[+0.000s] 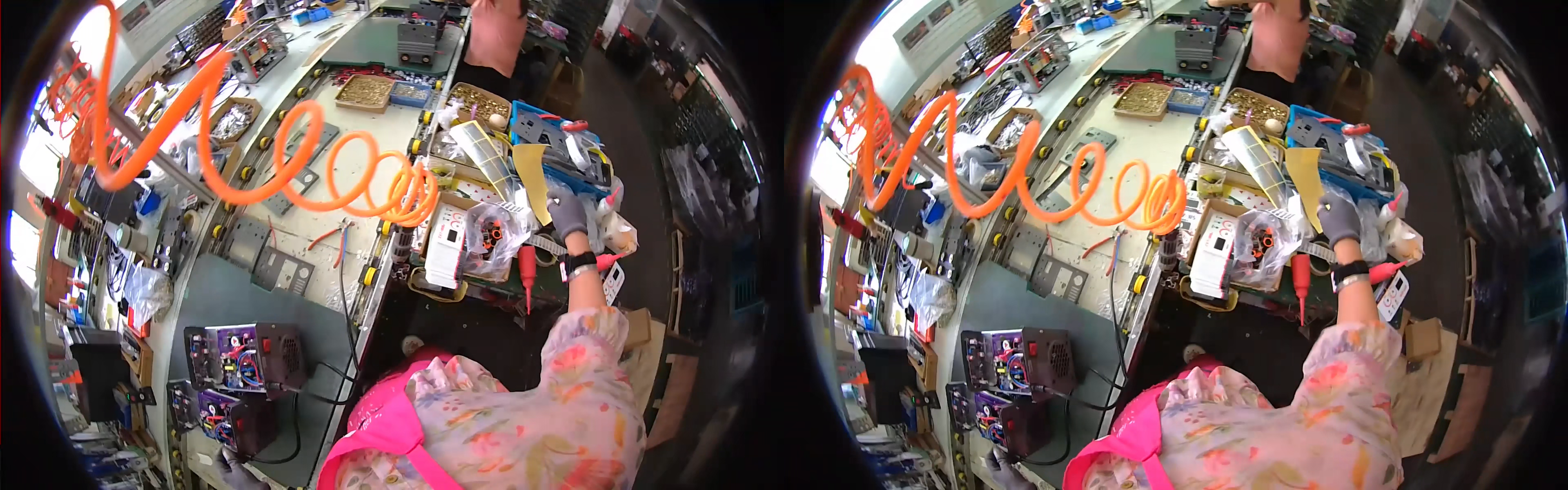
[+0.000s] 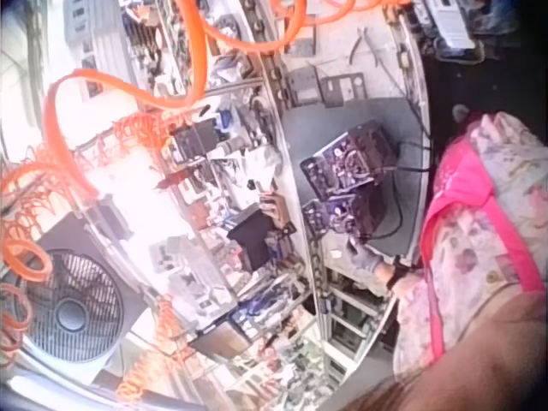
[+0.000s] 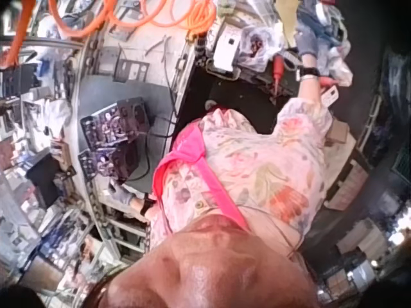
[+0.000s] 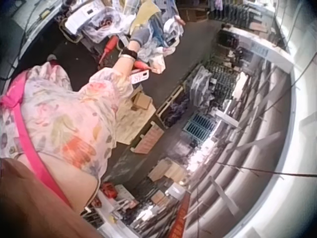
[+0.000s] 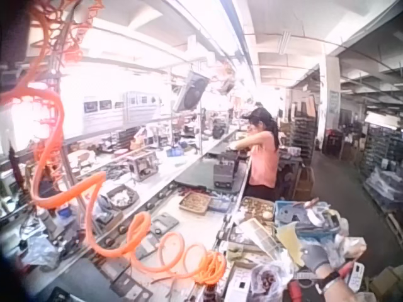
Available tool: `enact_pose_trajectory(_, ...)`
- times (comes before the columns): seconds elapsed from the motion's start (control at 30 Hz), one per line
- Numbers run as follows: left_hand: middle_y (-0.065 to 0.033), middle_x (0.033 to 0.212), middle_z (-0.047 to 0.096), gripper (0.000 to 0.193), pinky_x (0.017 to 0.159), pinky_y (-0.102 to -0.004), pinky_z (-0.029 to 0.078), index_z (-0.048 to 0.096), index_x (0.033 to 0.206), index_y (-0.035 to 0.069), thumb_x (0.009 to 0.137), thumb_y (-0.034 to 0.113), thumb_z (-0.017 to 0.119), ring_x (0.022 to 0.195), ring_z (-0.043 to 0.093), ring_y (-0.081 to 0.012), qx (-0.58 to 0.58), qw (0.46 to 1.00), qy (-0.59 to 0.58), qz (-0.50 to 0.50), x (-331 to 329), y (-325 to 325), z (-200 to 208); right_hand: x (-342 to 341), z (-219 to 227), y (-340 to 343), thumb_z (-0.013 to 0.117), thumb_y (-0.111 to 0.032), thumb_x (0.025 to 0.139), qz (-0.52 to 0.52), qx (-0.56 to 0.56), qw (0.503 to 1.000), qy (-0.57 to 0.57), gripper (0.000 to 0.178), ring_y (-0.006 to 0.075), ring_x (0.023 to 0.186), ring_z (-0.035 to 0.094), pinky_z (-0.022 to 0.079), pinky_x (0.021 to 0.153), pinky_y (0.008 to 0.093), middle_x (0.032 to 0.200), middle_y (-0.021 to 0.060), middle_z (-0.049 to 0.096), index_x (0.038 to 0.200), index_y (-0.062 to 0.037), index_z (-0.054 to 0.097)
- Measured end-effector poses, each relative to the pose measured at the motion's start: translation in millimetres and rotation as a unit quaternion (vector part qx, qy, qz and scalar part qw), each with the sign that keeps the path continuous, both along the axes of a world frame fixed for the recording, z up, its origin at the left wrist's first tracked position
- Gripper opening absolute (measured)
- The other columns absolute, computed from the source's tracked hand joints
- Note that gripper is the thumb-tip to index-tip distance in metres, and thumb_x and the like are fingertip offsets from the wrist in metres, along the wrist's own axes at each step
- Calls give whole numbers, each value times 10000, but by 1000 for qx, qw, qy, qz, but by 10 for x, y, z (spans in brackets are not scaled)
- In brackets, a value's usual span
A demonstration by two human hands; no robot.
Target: Assemble components onto an electronic device chassis and apply labels.
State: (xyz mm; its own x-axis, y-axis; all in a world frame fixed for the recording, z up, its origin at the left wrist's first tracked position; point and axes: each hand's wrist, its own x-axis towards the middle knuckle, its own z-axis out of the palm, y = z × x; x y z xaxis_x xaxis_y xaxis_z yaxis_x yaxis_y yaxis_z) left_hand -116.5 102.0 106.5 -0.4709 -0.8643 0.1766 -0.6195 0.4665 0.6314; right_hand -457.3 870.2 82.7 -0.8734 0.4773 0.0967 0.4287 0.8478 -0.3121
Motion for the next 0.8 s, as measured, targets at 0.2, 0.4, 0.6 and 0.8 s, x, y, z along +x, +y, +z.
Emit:
enact_pose_trajectory(0.2,-130,1213,569,374,971,-344,400,518,1239,-35,900,122,543,1103,525,-226,105,973,193,72,351,-347,-543,216,355,-1877,585,-62,873,258,-304,880,260,174,32,571,506,416,507,210,752,-17,631,1016,-50,683)
enact_pose_trajectory(0.4,-72,995,604,338,692,-296,486,550,1229,66,896,122,530,835,577,-152,337,907,188,167,397,-308,-1050,568,101,-4283,604,-232,871,410,-464,777,-111,411,182,925,619,504,802,311,1057,127,646,1218,-17,562)
enact_pose_trajectory(0.6,-84,840,614,355,564,-295,480,521,1185,54,837,-14,501,669,579,-181,438,878,173,91,307,-208,-1325,1047,-136,-5555,691,-323,817,363,-616,682,-154,621,221,1028,602,458,885,334,1148,127,616,1299,-11,456)
enact_pose_trajectory(0.8,-91,976,643,352,763,-326,502,522,1175,65,829,26,566,852,602,-231,182,958,-57,-216,330,-234,-1187,836,96,-5764,644,-101,814,374,-664,625,-170,435,169,898,623,517,761,307,1013,90,628,1211,5,498)
